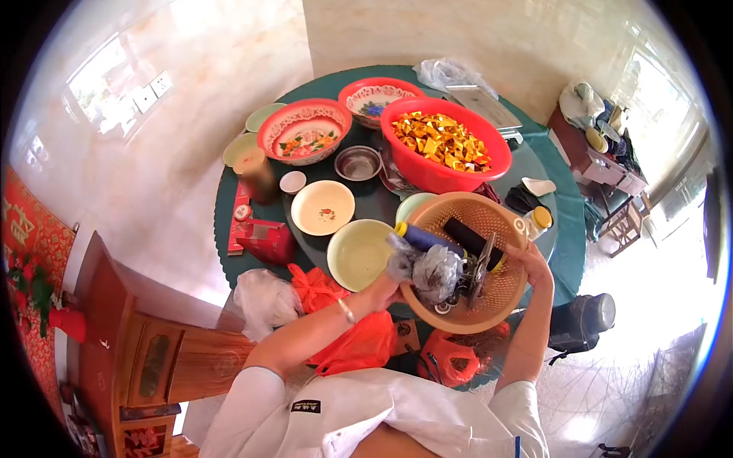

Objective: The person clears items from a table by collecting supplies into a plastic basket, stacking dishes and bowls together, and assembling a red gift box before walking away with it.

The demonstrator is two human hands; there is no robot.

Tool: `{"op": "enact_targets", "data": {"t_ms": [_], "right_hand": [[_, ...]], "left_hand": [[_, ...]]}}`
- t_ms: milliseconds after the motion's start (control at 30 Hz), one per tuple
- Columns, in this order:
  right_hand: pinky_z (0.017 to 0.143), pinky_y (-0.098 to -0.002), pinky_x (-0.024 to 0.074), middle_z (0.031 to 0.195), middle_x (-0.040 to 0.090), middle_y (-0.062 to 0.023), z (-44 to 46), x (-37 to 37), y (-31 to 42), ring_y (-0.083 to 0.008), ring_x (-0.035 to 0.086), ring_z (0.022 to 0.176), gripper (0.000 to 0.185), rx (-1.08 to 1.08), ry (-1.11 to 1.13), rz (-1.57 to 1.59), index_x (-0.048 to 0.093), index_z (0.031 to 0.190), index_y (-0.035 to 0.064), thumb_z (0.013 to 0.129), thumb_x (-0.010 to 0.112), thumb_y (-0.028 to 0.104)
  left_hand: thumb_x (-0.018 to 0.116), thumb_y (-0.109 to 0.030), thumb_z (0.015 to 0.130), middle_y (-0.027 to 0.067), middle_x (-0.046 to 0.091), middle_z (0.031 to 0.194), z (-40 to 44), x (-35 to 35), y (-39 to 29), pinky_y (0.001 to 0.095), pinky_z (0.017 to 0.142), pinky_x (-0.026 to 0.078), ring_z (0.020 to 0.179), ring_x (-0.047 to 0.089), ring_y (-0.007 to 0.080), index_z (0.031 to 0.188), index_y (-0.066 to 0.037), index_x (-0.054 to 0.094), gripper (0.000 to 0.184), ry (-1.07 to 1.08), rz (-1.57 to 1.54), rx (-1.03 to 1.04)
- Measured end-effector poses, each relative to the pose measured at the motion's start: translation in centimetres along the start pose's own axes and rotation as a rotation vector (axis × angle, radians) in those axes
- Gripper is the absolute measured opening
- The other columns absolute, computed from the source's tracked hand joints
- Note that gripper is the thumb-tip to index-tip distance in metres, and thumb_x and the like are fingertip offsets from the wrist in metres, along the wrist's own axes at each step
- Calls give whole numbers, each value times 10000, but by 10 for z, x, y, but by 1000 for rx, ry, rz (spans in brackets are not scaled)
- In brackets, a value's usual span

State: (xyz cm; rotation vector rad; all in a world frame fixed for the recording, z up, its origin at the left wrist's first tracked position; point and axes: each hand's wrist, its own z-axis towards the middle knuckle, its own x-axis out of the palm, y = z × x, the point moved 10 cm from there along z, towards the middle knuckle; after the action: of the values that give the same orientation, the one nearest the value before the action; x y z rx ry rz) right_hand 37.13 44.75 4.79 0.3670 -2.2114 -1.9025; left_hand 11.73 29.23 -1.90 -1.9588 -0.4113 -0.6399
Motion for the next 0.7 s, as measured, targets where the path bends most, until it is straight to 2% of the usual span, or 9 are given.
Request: {"op": "enact_targets", "data": {"t_ms": [100,133,233,267,367,533,633,700], "right_hand": [[675,-311,529,935,638,-92,-4,-48,-44,-173,629,781,351,154,-127,-100,562,1107,-20,768,647,-1],[647,-315,527,913,636,-96,-7,-66,-53,-180,628,751,335,153,-208,-116,565,1081,-28,753,637,-18],[585,-325,520,858,628,-104,-17,-114,-81,-197,626,691,291,156,-405,-208,578,1003,-42,715,612,-62],[579,-327,517,847,626,-103,-19,-130,-88,-200,626,691,277,157,-440,-271,583,979,-42,704,607,-72],[573,-331,511,817,621,-100,-16,-171,-131,-207,620,685,248,163,-559,-274,596,923,-39,679,608,-87],[590,-340,511,795,614,-92,-31,-186,-148,-209,612,691,233,193,-676,-214,601,907,-42,679,608,-92],[586,-353,512,797,613,-93,-23,-227,-200,-212,612,688,249,226,-771,-247,600,928,-46,683,611,-91],[597,-357,524,827,624,-115,-26,-225,-209,-222,621,698,240,273,-805,-209,604,943,-57,705,619,-81]], "left_hand": [[569,-242,838,64,552,1194,33,17,-5,456,907,486,1085,559,227,1241,-128,480,427,83,142,-39],[562,-278,836,58,553,1180,48,20,1,443,924,472,1065,561,226,1289,-129,457,488,157,85,-65],[548,-314,849,70,545,1192,71,10,24,417,941,453,1040,561,219,1343,-137,418,541,149,-19,-95],[565,-301,855,94,541,1197,71,3,34,401,950,437,1015,560,215,1367,-103,388,577,130,-10,-105],[583,-251,864,112,529,1217,55,-24,59,381,931,448,1043,556,219,1363,-53,377,575,-18,211,-142],[553,-135,892,114,502,1259,-5,-53,60,328,891,474,1055,570,224,1338,-27,395,485,55,188,-155],[539,-131,902,113,527,1225,-37,-86,49,336,888,481,1021,588,222,1304,-36,426,428,-45,151,-119],[525,-126,905,94,544,1203,-54,-112,51,309,863,478,1007,594,196,1270,-51,454,380,-127,119,-127]]}}
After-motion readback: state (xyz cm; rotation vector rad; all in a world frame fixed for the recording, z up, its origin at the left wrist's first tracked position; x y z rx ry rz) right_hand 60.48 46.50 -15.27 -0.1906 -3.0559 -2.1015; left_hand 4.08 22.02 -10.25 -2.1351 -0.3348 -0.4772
